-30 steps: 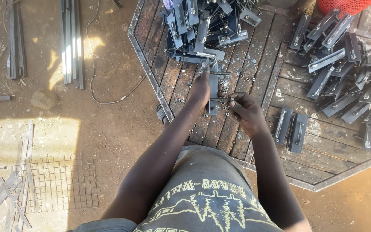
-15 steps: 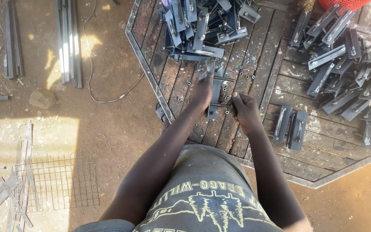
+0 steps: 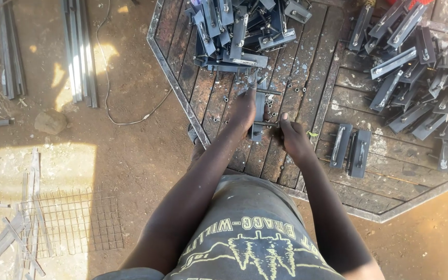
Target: Assembling metal brackets by manually inserting small bolts into pre-drilled holes on a wooden work table.
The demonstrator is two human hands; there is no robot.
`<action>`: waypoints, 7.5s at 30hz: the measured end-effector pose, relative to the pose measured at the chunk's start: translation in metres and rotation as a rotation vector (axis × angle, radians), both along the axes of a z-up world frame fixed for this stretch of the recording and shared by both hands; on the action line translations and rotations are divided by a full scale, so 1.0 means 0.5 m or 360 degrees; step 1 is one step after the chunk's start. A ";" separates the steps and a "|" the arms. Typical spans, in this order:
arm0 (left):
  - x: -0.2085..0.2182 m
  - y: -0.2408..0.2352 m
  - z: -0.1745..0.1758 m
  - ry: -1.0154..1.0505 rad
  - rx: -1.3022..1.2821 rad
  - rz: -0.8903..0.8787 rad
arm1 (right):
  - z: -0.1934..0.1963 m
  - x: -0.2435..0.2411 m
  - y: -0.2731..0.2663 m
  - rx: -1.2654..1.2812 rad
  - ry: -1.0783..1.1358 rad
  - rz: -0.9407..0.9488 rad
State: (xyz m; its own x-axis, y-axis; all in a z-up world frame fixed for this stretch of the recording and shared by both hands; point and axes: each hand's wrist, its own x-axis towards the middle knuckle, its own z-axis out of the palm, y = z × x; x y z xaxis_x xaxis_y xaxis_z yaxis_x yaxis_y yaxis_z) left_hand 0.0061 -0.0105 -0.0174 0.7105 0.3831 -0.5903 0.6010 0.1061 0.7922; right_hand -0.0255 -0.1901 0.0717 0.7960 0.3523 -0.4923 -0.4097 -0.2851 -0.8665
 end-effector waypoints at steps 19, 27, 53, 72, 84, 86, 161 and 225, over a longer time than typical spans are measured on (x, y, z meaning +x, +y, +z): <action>-0.045 -0.029 0.345 0.0114 -0.0470 0.0212 | -0.019 0.018 -0.034 0.1356 0.0639 -0.0397; 0.011 0.028 0.184 -0.0175 -0.0987 0.0740 | -0.137 0.032 -0.066 0.1326 0.0715 -0.0878; -0.011 0.021 0.177 -0.0303 -0.0912 0.0809 | -0.075 0.019 -0.030 0.1198 0.0508 -0.0583; -0.042 0.016 0.172 -0.0239 -0.0893 0.0968 | -0.011 -0.048 0.003 0.1126 0.0448 -0.0512; -0.025 0.036 0.128 -0.0231 -0.0863 0.0942 | -0.032 -0.030 0.021 0.0927 0.0367 -0.0552; -0.050 0.075 0.054 -0.0225 -0.0858 0.0935 | -0.044 -0.024 0.022 0.0980 0.0346 -0.0556; -0.021 -0.003 0.135 -0.0152 -0.0913 0.0694 | 0.033 0.010 0.012 -0.0098 -0.0185 0.0094; -0.041 -0.025 0.108 -0.0345 -0.0800 0.0185 | -0.018 0.000 -0.052 0.1069 0.0421 -0.0826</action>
State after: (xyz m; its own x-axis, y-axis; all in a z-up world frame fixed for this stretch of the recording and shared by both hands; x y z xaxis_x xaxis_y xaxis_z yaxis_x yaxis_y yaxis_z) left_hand -0.0145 -0.0232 0.0367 0.8057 0.1750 -0.5659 0.3920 0.5587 0.7309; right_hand -0.0257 -0.2162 0.0627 0.8253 0.2592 -0.5018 -0.5563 0.5265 -0.6430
